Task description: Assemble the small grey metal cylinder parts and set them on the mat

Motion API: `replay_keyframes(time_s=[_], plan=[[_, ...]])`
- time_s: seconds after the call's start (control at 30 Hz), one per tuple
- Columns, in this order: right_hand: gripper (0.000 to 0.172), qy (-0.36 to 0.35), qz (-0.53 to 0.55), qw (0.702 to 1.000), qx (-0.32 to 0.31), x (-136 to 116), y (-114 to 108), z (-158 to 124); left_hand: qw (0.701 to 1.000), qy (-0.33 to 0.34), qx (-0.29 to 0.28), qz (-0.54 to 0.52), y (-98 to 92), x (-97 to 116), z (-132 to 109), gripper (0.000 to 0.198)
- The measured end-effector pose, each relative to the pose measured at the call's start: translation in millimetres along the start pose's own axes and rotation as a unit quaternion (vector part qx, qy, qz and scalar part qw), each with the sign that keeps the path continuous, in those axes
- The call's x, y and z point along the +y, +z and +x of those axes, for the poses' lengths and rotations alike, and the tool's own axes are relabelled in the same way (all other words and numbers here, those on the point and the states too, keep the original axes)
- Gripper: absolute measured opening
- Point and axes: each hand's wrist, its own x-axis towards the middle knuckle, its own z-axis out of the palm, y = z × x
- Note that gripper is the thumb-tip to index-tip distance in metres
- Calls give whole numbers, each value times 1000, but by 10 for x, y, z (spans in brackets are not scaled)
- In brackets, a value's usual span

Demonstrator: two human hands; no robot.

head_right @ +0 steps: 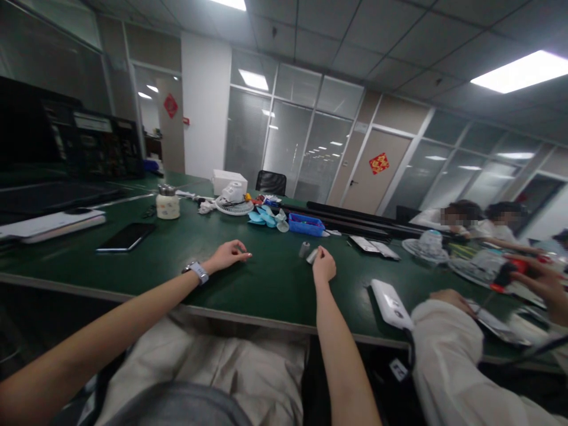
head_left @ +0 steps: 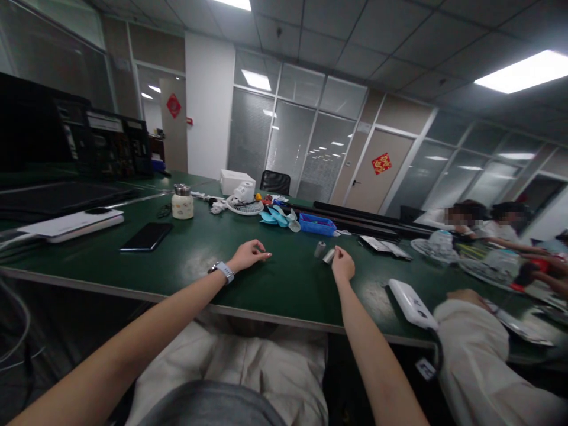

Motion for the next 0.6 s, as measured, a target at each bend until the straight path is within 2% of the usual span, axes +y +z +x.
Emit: replay_keyframes(time_s=[0.2,0.4,0.6], plan=[[42,-30,-9,999,-19,128,39,71,1000,1,-2,14,3,21,-15,46],[44,-41,53,998,-19,143,125,72,1000,4,-4,16,3,2,-5,45],[38,-155,15,988,5,116,194,86,999,9,3,31,3,32,-20,44]])
